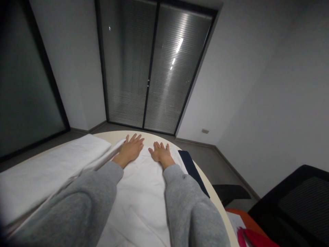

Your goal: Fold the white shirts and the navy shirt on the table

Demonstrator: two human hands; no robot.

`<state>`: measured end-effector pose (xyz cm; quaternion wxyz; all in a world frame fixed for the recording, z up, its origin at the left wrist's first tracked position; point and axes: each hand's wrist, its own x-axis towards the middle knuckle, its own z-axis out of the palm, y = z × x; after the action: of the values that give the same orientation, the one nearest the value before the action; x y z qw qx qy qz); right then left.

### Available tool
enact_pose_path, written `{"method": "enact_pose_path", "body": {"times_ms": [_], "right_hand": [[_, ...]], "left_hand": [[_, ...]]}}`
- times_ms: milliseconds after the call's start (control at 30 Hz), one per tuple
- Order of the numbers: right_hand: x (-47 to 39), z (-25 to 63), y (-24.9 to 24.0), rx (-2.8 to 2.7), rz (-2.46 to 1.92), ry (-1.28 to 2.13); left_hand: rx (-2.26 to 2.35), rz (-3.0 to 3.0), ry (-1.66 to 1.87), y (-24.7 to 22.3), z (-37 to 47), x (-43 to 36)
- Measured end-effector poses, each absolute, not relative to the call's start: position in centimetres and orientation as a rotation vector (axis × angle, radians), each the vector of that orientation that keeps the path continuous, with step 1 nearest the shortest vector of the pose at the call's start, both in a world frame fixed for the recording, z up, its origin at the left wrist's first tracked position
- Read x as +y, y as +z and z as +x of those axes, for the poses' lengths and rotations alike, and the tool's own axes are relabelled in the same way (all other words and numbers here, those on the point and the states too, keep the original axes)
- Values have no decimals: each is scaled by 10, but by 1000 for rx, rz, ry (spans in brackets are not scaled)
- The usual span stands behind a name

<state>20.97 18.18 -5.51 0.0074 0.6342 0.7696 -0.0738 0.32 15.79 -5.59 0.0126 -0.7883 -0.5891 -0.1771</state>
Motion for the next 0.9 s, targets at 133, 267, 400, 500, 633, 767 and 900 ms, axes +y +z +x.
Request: {"method": "enact_pose_path", "body": {"times_ms": [133, 267, 400, 500, 633, 767, 900], "right_hand": [[180, 209, -54, 2392, 1986, -224], [180, 209, -52, 2351, 2014, -230], [177, 210, -52, 2348, 2022, -220], [167, 204, -44, 2394, 2031, -143], [125, 195, -2, 2552, 1980, 85], [22, 223, 46, 2703, 1877, 236], [-133, 298, 31, 2738, 2263, -42]], "left_hand": [[-1925, -2606, -354, -65, 10, 162], [-1984, -2599, -345, -73, 9, 169], [-2002, -2591, -367, -74, 8, 171], [-2004, -2577, -397, -74, 8, 169], [-1983, -2576, -436, -73, 9, 165], [-1961, -2577, -494, -67, 6, 159], [-1864, -2583, -656, -44, 14, 145]]}}
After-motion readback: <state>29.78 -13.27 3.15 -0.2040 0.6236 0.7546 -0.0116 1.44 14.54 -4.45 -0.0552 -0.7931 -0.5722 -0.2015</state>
